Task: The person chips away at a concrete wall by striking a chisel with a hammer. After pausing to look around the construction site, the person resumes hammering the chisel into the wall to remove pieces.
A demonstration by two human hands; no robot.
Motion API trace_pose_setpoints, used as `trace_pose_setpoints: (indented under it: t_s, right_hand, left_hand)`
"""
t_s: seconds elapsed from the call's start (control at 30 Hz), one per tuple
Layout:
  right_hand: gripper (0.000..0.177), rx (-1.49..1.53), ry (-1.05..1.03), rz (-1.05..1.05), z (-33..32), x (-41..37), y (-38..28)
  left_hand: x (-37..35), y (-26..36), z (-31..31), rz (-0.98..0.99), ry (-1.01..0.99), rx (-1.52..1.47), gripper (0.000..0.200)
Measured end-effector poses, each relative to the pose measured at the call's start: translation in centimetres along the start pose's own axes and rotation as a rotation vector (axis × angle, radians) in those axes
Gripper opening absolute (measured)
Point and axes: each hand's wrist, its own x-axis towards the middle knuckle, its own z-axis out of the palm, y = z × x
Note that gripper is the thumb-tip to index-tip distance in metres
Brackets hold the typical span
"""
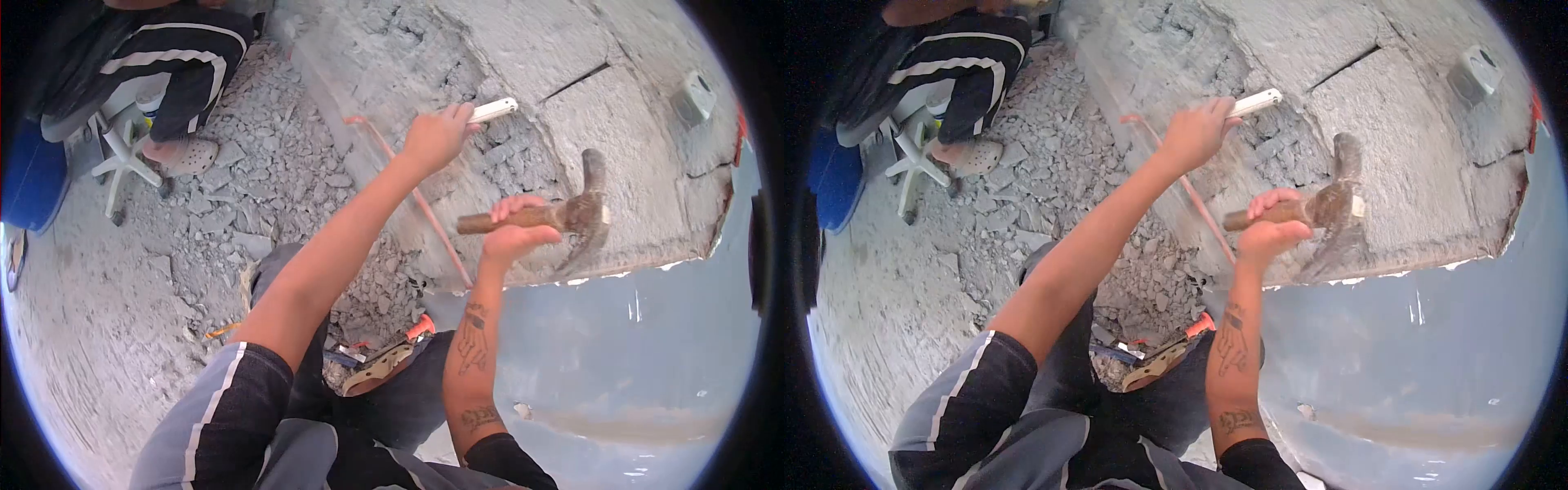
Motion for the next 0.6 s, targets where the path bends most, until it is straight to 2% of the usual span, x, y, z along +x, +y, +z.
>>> trace_pose_setpoints:
  t_s: [0.1,0.17,0.27,0.3,0.37,0.4,0.43,0.5,0.53,0.6]
  right_hand:
    - [0.077,-0.050,0.096,0.060,0.7,1.5,4.7]
    - [0.076,-0.471,-0.011,0.369,0.4,3.0,6.2]
    - [0.073,-0.352,0.060,0.293,1.4,1.9,1.5]
    - [0.073,-0.359,0.062,0.300,1.0,1.5,2.2]
    - [0.066,0.071,-0.054,-0.378,0.1,1.0,5.3]
    - [0.066,0.067,-0.051,-0.372,-0.6,1.4,7.5]
    - [0.065,-0.309,0.000,-0.187,-1.1,3.0,10.4]
    - [0.062,-0.761,-0.069,0.134,-0.5,3.3,8.2]
    - [0.062,-0.754,-0.068,0.127,0.9,2.7,5.8]
    - [0.066,-0.239,0.172,0.208,2.2,1.3,2.8]
  left_hand:
    - [0.1,-0.7,0.4,-0.016,-0.020,-0.002,0.025]
    - [-0.1,-0.5,0.9,-0.031,-0.033,-0.023,0.025]
    - [0.1,-0.6,0.8,-0.029,-0.005,0.005,0.026]
    - [-0.1,-0.4,1.0,-0.039,-0.033,0.004,0.026]
    - [0.7,-0.6,0.9,-0.043,-0.045,0.015,0.027]
    - [0.4,-0.4,1.0,-0.068,-0.055,0.008,0.027]
    - [0.2,-0.2,1.0,-0.090,-0.063,0.003,0.027]
    - [-0.4,0.3,1.5,-0.106,-0.085,-0.019,0.028]
    - [0.1,0.0,1.4,-0.114,-0.079,-0.026,0.028]
    - [0.2,-0.1,1.1,-0.118,-0.093,-0.012,0.028]
